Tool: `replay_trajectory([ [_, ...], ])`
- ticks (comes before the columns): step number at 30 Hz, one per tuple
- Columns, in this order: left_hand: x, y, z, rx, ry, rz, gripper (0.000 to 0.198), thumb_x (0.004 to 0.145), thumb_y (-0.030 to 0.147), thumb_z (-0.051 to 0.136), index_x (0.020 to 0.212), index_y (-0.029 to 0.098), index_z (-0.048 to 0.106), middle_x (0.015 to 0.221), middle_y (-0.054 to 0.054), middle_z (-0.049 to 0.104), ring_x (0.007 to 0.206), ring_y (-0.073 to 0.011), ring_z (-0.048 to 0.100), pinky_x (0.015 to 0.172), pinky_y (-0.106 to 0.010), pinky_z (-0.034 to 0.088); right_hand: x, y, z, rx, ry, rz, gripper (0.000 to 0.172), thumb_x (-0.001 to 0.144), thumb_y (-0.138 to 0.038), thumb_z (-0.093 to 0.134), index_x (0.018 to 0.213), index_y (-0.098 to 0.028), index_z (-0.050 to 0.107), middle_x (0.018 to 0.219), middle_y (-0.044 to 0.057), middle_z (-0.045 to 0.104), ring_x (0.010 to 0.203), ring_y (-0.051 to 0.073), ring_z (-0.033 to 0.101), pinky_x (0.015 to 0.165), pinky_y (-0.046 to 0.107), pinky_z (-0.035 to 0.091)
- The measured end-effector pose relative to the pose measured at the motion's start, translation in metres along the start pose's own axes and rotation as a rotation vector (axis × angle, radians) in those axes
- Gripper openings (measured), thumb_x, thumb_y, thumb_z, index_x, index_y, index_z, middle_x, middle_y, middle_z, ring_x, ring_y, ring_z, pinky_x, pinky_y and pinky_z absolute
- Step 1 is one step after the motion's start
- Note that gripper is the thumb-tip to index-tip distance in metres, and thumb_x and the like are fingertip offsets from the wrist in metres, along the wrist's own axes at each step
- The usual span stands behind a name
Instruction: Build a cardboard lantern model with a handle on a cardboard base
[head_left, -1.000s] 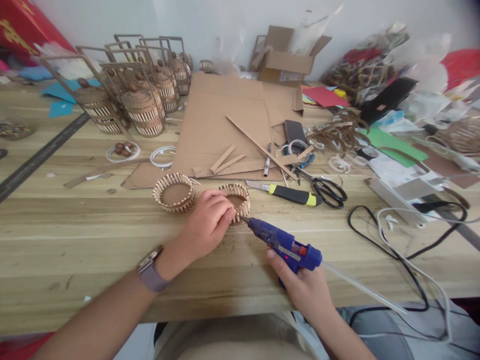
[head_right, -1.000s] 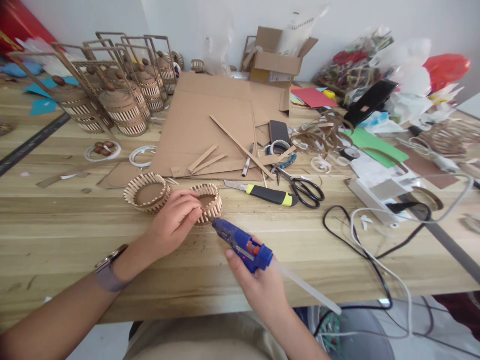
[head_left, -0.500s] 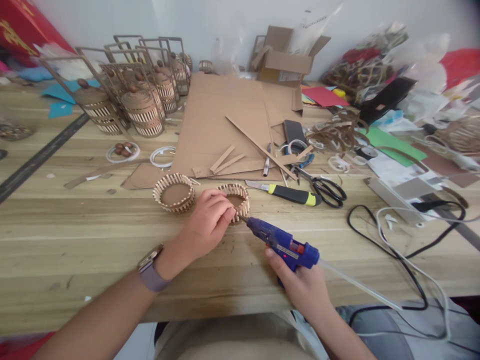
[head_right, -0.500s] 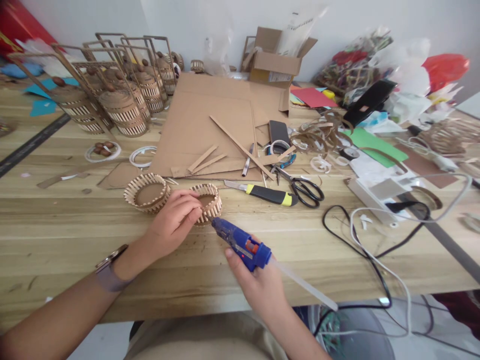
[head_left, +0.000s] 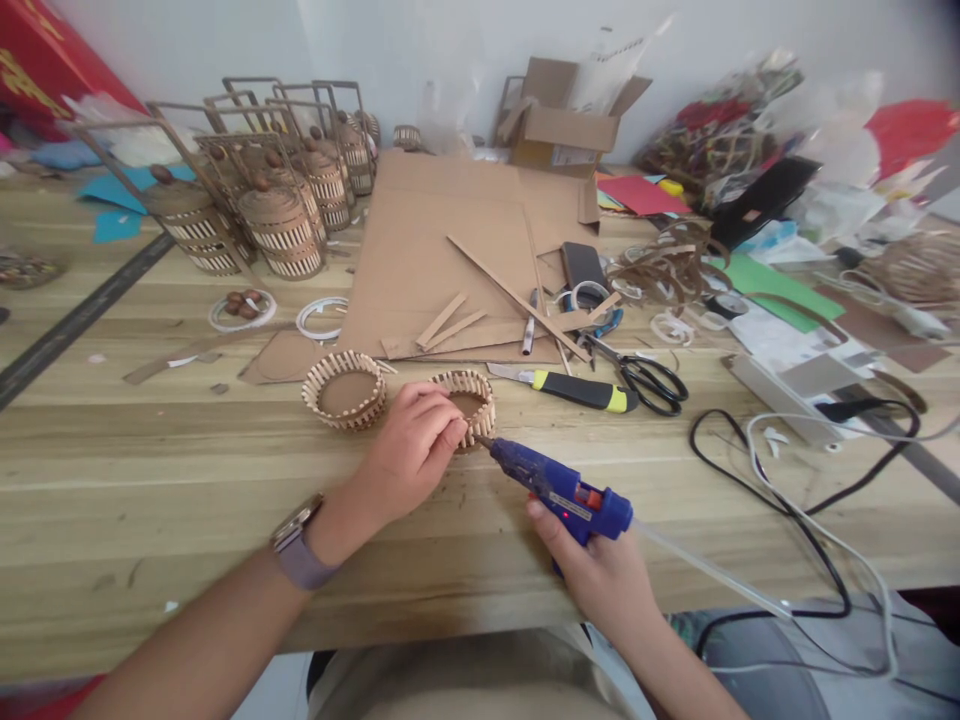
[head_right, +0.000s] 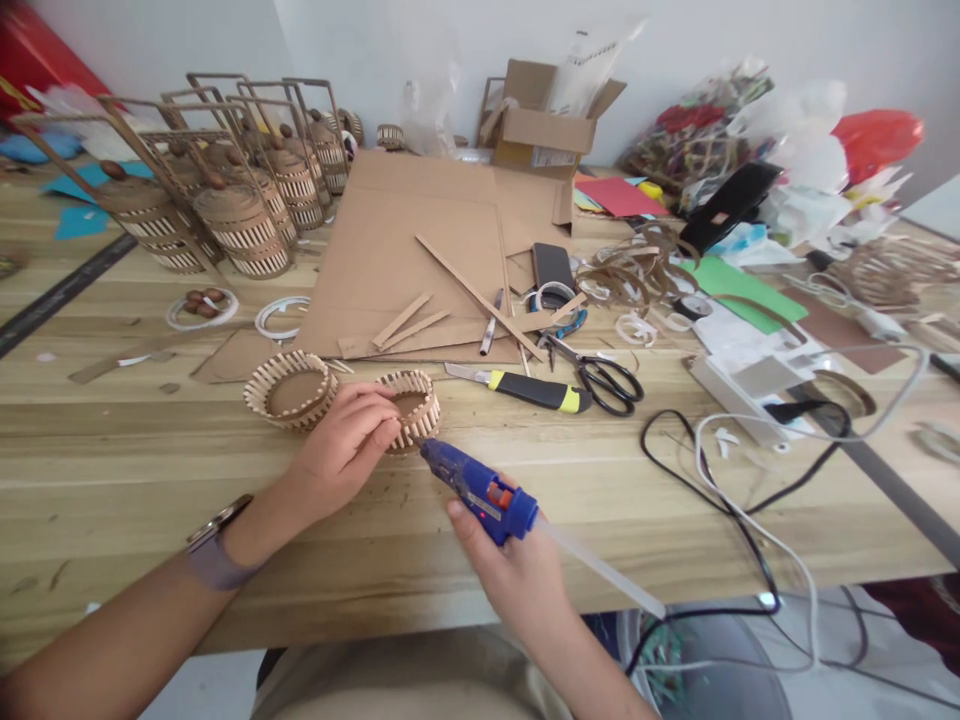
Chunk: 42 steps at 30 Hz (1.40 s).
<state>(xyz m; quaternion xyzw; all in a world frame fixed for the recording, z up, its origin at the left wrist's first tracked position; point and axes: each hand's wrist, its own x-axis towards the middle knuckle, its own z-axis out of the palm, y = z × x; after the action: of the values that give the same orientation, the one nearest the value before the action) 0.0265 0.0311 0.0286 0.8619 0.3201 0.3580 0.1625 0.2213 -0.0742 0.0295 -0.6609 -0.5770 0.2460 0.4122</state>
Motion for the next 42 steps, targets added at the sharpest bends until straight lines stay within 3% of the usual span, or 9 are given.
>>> replay_trajectory([
  [23, 0.0, -0.001, 0.002, 0.002, 0.001, -0.028, 0.026, 0.102, 0.021, 0.042, 0.085, 0.018, 0.06, 0.089, -0.007, 0.069, 0.104, -0.0238, 0.054, 0.096, -0.042, 0.047, -0.006, 0.005, -0.002, 0.025, -0.019, 0.022, 0.027, 0.081, -0.044, 0.062, 0.085, -0.021, 0.076, 0.075, 0.005, 0.075, 0.07, 0.024, 0.071, 0.069, 0.034, 0.061],
  [31, -0.001, -0.002, 0.0, 0.009, -0.022, -0.062, 0.028, 0.102, 0.024, 0.04, 0.086, 0.019, 0.062, 0.091, -0.006, 0.07, 0.105, -0.0241, 0.056, 0.096, -0.044, 0.048, -0.01, 0.013, -0.001, 0.023, -0.036, 0.021, 0.03, 0.084, -0.045, 0.062, 0.093, -0.021, 0.077, 0.085, 0.006, 0.078, 0.079, 0.025, 0.073, 0.074, 0.035, 0.06],
  [42, -0.001, -0.003, 0.0, -0.004, -0.016, -0.053, 0.026, 0.101, 0.022, 0.041, 0.084, 0.019, 0.061, 0.089, -0.007, 0.069, 0.106, -0.0241, 0.055, 0.096, -0.042, 0.047, -0.005, 0.002, -0.002, 0.069, -0.039, 0.048, 0.026, 0.081, -0.041, 0.062, 0.088, -0.019, 0.076, 0.082, 0.007, 0.078, 0.076, 0.026, 0.074, 0.073, 0.036, 0.061],
])
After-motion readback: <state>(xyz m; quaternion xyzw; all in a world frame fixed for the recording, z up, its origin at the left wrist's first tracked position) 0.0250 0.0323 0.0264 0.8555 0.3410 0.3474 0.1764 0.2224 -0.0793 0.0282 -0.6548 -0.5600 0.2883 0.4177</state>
